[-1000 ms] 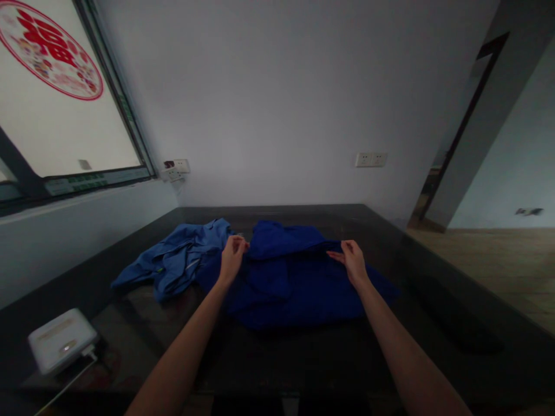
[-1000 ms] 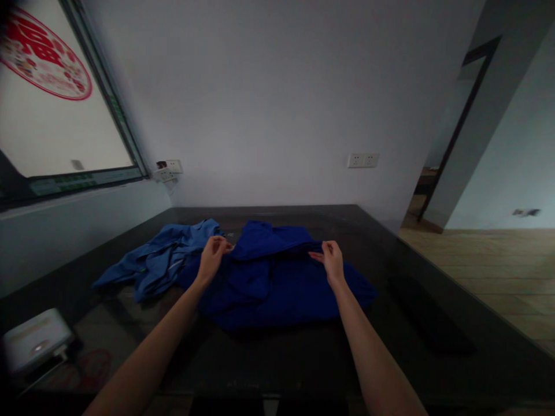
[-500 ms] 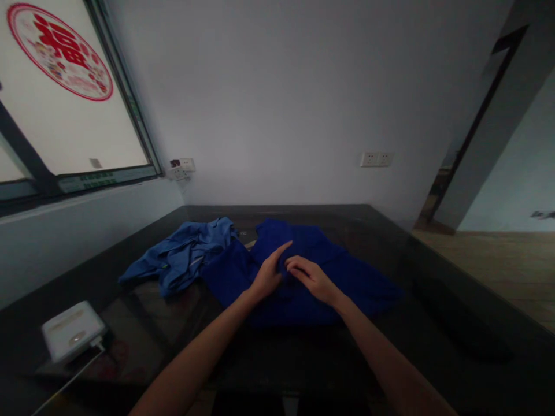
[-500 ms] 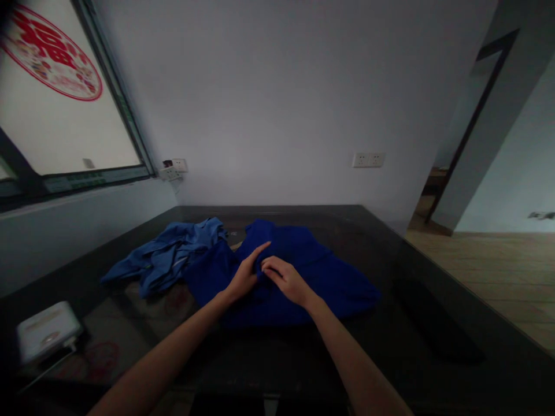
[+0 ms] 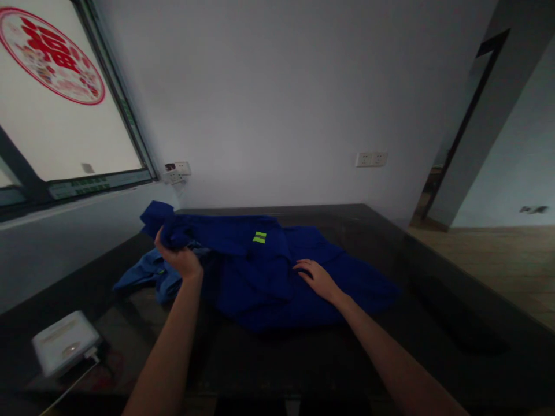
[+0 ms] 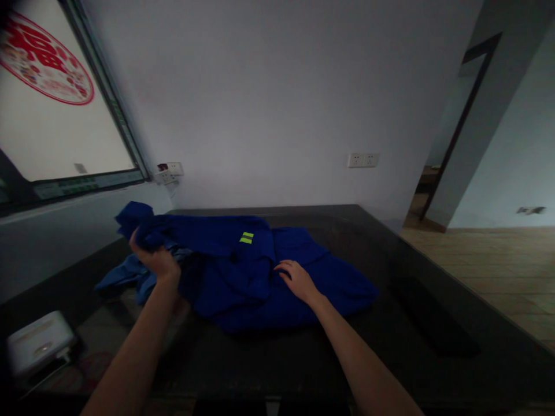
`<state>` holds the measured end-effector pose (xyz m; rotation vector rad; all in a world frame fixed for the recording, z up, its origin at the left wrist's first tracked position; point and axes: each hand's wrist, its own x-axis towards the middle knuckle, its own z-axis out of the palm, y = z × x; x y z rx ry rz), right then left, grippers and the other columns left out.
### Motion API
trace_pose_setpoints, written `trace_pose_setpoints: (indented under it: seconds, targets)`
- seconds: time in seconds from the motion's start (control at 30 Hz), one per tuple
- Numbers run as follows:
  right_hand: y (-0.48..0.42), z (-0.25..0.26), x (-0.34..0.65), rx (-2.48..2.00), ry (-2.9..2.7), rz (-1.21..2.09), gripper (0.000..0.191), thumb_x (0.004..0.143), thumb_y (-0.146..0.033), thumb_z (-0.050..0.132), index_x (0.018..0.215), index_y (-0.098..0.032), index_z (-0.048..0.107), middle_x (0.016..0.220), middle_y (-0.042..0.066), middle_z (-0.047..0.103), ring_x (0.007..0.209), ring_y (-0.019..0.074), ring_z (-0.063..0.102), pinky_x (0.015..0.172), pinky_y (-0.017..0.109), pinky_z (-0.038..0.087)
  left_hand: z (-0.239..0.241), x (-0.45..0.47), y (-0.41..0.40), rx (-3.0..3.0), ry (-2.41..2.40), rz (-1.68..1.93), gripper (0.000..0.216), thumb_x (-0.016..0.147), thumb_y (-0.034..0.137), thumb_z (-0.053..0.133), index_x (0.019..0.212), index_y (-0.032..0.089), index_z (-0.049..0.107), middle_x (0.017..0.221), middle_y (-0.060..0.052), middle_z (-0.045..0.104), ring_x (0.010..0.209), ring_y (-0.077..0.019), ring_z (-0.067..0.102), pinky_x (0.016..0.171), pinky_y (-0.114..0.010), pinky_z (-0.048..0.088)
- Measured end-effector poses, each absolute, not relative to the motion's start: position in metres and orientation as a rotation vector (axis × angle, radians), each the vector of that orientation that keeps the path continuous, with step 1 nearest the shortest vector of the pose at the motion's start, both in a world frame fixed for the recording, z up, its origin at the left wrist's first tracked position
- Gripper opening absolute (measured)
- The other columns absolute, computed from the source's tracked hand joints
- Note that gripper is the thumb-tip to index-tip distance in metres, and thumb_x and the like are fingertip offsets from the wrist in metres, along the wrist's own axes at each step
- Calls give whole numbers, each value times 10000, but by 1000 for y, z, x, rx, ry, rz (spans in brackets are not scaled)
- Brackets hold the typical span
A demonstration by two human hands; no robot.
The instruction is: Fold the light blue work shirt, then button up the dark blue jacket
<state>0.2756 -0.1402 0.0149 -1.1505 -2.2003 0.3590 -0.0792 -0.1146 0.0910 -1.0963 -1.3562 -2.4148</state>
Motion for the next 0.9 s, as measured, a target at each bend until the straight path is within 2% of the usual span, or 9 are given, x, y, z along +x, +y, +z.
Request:
trace_pose_setpoints:
  seconds: [0.1, 0.2, 0.3, 0.4, 0.5, 0.57, 0.67, 0.77, 0.9]
  targets:
    - [-136, 13, 261, -1167, -2183, 330, 288, 902, -225, 446, 1125, -241, 628, 1313, 83, 523, 1223, 208, 471, 1024, 408, 372, 88, -81, -119, -1241, -1732, -1994, 577, 761, 122, 575, 1311, 206, 423, 1402, -111, 300, 1325, -282, 312, 1117, -479, 239]
    - [-128, 12, 250, -1216, -2174, 318, 280, 901, -245, 459, 1119, -223, 633, 1379, 102, 459, 1283, 216, 411, 1041, 405, 356, 75, -68, -117, -1440, -2154, -1592, 744, 679, 177, 682, 1358, 261, 392, 1510, -147, 70, 1359, -421, 192, 1043, -629, 247]
    - [-118, 8, 244, -1295, -2150, 321, 311, 903, -243, 446, 1161, -185, 611, 1397, 125, 441, 1299, 216, 397, 1050, 396, 352, 65, -55, -117, -1562, -2130, -1286, 717, 713, 205, 663, 1371, 271, 387, 1542, -151, 11, 1365, -487, 57, 968, -747, 167]
    - [-111, 1, 240, -1334, -2168, 318, 385, 892, -208, 430, 1253, -146, 549, 1422, 147, 418, 1296, 224, 410, 1063, 405, 344, 60, -36, -120, -1668, -1965, -1179, 543, 773, 189, 599, 1302, 239, 487, 1532, -144, 140, 1384, -455, 15, 979, -754, 120]
    - [-107, -9, 239, -1295, -2178, 316, 453, 871, -169, 407, 1315, -139, 490, 1436, 142, 405, 1310, 219, 395, 1078, 412, 332, 52, -7, -124, -2120, -1724, -1138, 324, 849, 187, 507, 1154, 232, 604, 1378, -116, 449, 1355, -330, 278, 1063, -625, 227]
    - [-103, -15, 241, -1265, -2108, 315, 476, 863, -165, 390, 1332, -132, 467, 1434, 146, 404, 1325, 214, 372, 1086, 419, 324, 44, 15, -129, -2625, -1410, -1018, 289, 887, 214, 467, 1130, 243, 620, 1261, -80, 562, 1246, -232, 454, 1075, -474, 333]
    - [-95, -16, 249, -1222, -1926, 285, 500, 849, -173, 380, 1344, -153, 446, 1419, 137, 420, 1324, 213, 365, 1097, 440, 305, 31, 37, -136, -3054, -1093, -767, 318, 908, 239, 450, 1188, 264, 598, 1287, -57, 554, 1202, -181, 500, 1050, -357, 389]
    - [-85, -6, 271, -1236, -1705, 239, 515, 826, -186, 387, 1337, -158, 446, 1384, 137, 449, 1308, 228, 379, 1096, 455, 296, 25, 38, -138, -3114, -1129, -657, 357, 913, 227, 439, 1241, 287, 565, 1334, -55, 516, 1225, -188, 482, 1052, -360, 383]
    - [-78, 15, 336, -1395, -1289, 149, 541, 784, -217, 419, 1301, -63, 455, 1338, 213, 451, 1259, 288, 416, 1053, 470, 333, 25, 28, -135, -3115, -1212, -615, 392, 897, 243, 471, 1280, 297, 529, 1316, -57, 521, 1205, -201, 494, 1038, -372, 391]
